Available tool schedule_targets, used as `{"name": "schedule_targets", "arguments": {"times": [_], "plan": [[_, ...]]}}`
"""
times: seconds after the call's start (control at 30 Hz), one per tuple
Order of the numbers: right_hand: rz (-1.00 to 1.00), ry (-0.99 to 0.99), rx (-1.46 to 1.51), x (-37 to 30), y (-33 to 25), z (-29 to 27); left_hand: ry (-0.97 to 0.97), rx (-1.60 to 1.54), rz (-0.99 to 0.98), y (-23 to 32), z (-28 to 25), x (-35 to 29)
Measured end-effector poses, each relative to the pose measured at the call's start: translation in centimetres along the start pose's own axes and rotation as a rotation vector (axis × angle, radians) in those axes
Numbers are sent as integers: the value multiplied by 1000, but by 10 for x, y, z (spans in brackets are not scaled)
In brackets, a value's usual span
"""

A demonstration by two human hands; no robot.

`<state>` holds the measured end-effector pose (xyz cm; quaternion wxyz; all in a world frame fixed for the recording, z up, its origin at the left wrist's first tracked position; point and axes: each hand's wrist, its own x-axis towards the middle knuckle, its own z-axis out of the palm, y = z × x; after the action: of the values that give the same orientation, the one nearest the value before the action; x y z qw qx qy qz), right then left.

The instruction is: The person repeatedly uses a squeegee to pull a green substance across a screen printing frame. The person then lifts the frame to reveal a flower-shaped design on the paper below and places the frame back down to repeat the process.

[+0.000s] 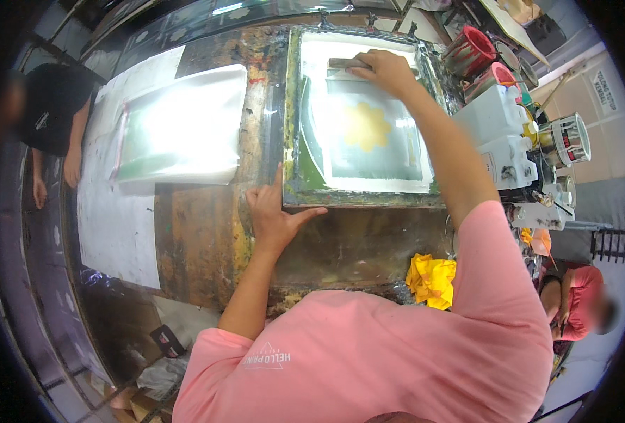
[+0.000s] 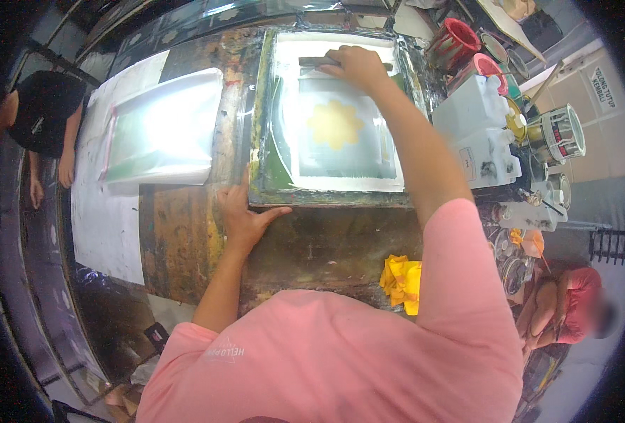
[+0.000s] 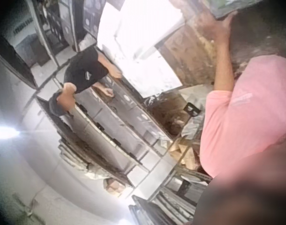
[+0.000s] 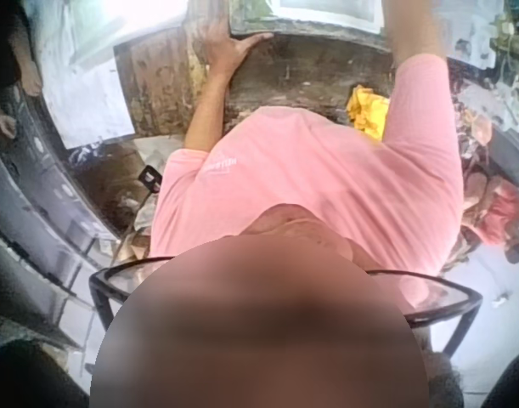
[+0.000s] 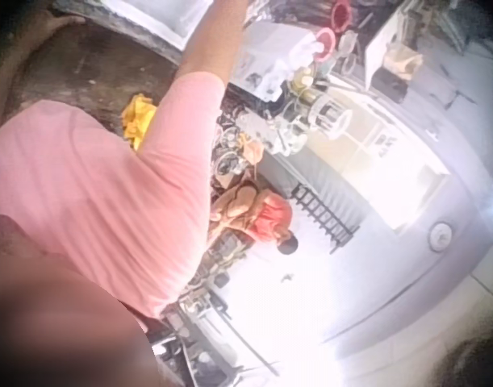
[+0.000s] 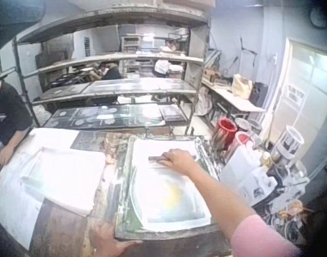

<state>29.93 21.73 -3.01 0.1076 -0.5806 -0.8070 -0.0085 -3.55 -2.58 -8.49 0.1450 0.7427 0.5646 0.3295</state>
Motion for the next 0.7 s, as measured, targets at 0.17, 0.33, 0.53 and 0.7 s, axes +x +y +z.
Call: {"name": "schedule_targets", "arguments": {"times": [0.17,0.33,0.53,0.7], "plan": [[-57,147,-19,-70,-34,9,34,47,71,0,-1,-1],[-43,34,-17,-178,-109,-39,62,-1,81,-3,2,-3],[-10,35,18,-214,-145,-85,46,-150,14,11,-4,-2],[-68,335,-81,-208,-153,-121,203,-832,-105,61,-23,28]]}}
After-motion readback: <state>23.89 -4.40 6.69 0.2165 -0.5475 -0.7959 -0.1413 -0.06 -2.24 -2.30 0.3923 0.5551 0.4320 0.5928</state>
